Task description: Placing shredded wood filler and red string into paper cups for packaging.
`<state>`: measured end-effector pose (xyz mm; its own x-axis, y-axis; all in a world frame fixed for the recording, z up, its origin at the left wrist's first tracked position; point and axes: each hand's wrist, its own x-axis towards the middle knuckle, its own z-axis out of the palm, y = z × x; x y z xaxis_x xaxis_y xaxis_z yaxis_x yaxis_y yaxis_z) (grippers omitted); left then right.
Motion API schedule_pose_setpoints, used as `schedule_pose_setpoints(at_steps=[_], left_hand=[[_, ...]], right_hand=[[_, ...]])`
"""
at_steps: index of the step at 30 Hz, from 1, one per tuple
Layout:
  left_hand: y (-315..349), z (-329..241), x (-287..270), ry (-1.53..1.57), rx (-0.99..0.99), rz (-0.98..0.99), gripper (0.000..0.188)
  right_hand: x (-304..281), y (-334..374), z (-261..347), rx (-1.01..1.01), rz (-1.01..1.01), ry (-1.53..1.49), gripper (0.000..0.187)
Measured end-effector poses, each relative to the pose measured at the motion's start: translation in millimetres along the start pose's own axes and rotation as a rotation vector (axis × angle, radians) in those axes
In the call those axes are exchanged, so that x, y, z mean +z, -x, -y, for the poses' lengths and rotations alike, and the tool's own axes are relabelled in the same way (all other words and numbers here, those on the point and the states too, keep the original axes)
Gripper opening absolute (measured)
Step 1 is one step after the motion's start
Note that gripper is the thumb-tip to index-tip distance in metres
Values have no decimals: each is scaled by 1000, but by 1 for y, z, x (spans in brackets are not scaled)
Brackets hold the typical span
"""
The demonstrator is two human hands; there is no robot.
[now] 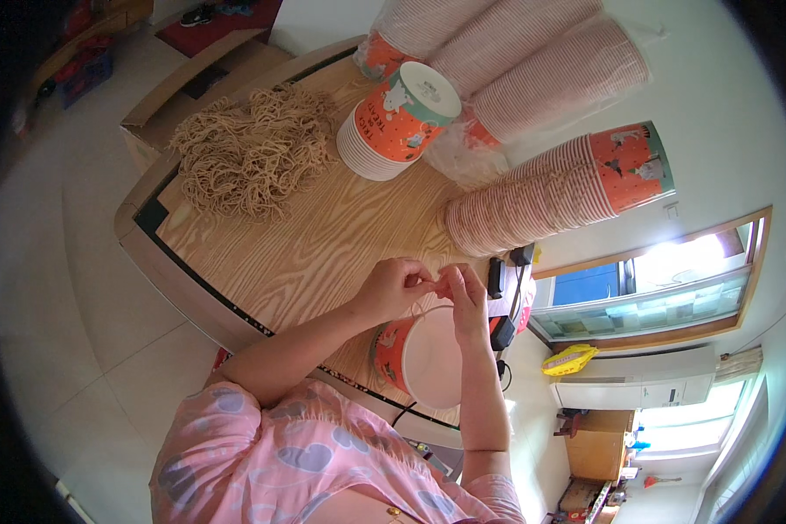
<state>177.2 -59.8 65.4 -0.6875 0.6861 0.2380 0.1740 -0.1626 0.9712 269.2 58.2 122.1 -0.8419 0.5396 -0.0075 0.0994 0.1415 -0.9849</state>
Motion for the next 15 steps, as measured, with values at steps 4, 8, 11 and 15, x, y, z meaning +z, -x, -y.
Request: schedule_pose_setpoints(at_steps=[4,8,11,15], left_hand=[[0,2,-2,10,-38,7,15],[3,-8,-5,34,-61,28,15],[3,-5,-6,19,-54,34,15],[3,-2,-5,2,-62,34,16]], right_hand=[[4,1,5,17,5,68,16],[-4,2,0,4,30,234,9],[-8,2,-6,14,13,260,5],[-3,4,-3,-12,-8,350,14]])
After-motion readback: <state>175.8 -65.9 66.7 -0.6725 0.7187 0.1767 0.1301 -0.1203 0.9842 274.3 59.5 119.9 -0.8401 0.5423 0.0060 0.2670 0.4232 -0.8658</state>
